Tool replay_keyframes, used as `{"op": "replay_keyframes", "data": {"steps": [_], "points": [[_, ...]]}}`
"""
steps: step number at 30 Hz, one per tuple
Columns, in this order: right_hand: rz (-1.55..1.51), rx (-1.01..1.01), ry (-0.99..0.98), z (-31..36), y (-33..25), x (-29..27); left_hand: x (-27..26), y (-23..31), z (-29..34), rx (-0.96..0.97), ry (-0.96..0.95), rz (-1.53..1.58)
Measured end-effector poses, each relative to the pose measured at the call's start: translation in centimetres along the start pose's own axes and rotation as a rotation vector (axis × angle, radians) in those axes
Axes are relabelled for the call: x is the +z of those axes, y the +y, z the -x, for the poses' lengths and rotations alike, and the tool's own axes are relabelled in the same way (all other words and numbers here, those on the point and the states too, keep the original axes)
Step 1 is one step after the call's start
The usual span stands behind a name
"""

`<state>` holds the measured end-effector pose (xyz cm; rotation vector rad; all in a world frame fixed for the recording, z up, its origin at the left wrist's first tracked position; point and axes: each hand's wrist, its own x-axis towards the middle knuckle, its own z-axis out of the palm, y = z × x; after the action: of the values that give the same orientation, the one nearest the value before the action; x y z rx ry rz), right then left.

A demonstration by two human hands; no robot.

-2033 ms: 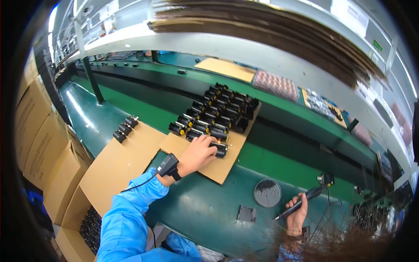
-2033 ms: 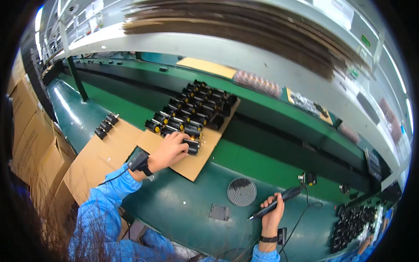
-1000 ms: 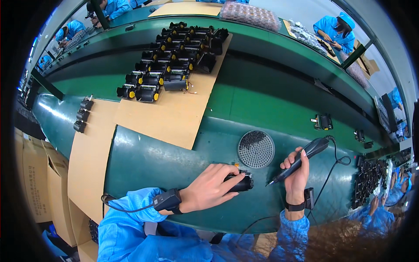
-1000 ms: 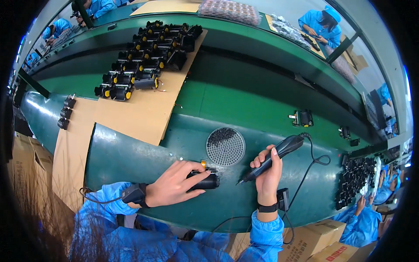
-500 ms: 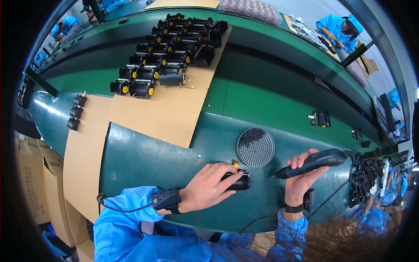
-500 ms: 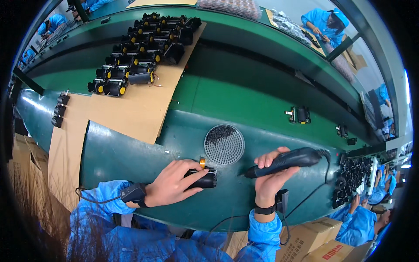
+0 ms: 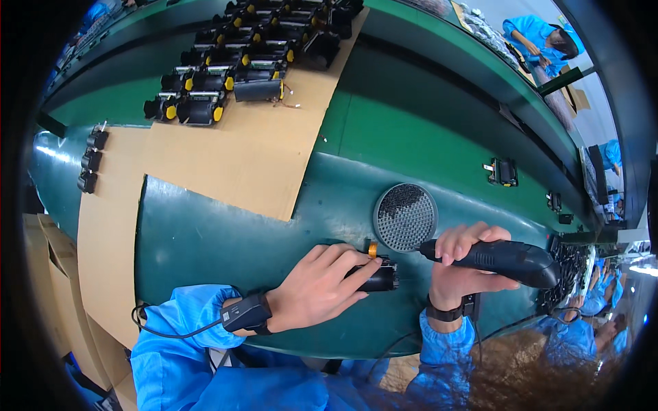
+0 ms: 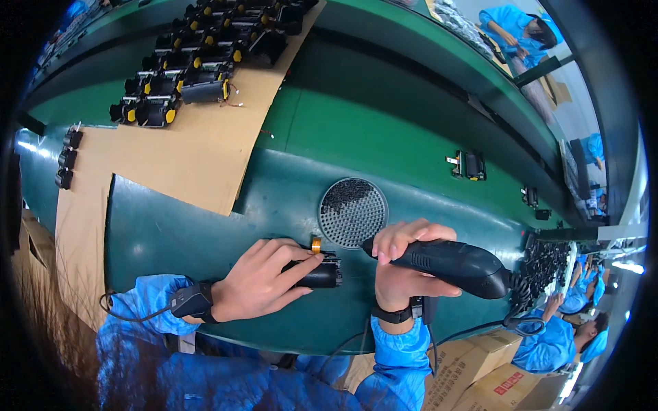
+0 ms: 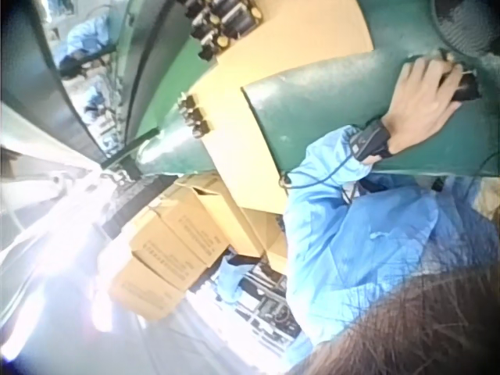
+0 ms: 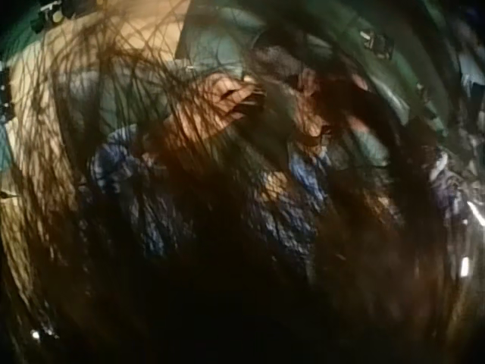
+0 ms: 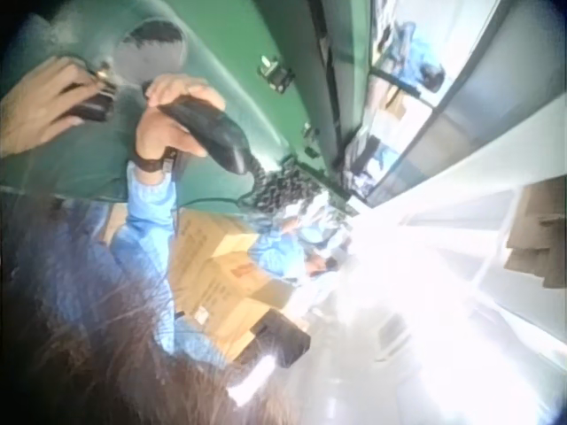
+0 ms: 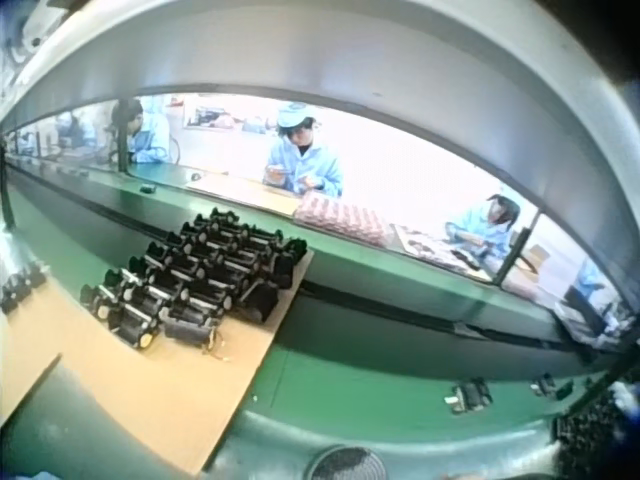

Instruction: The person picks up electronic components from a cardboard tray, places them one at a time on a workstation, and uses an electric screwdriver to secure parts of the housing.

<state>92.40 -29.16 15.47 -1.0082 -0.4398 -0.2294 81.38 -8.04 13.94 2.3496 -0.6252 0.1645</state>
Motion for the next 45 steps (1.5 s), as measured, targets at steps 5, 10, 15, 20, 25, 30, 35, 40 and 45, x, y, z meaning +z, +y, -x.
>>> {"op": "replay_keyframes", "data": {"steps": [5,10,15,20,25,30,35,40,45], "points": [[0.006,0.019,-0.020,0.1,0.3,-0.2,-0.1,-0.2,0.1,-0.002,0.011,0.008],[0.003,0.050,-0.001,0.3,0.8,-0.5,0.1,-0.2,0.2,-0.006,0.014,0.005],[0.021,0.048,-0.016,0.3,0.8,-0.4,0.3,-0.2,0.2,-0.007,0.009,0.006],[0.040,0.042,-0.074,0.3,1.0,-0.5,0.1,-0.1,0.3,-0.004,0.009,-0.006],[0.037,0.012,-0.035,0.5,1.0,-0.1,0.2,-0.1,0.5,-0.010,0.024,-0.036],[-0.040,-0.074,-0.040,0.4,-2.1,1.3,0.1,-0.4,0.5,0.033,0.038,-0.058],[-0.178,-0.015,-0.219,2.5,-2.7,2.8,0.2,-0.5,0.7,-0.003,0.060,-0.046],[-0.145,-0.035,-0.301,3.1,-1.7,3.1,0.2,-0.6,0.7,0.003,0.067,-0.032],[-0.135,-0.058,-0.299,3.3,-1.0,3.4,0.3,-0.5,0.8,-0.013,0.052,-0.025]]}}
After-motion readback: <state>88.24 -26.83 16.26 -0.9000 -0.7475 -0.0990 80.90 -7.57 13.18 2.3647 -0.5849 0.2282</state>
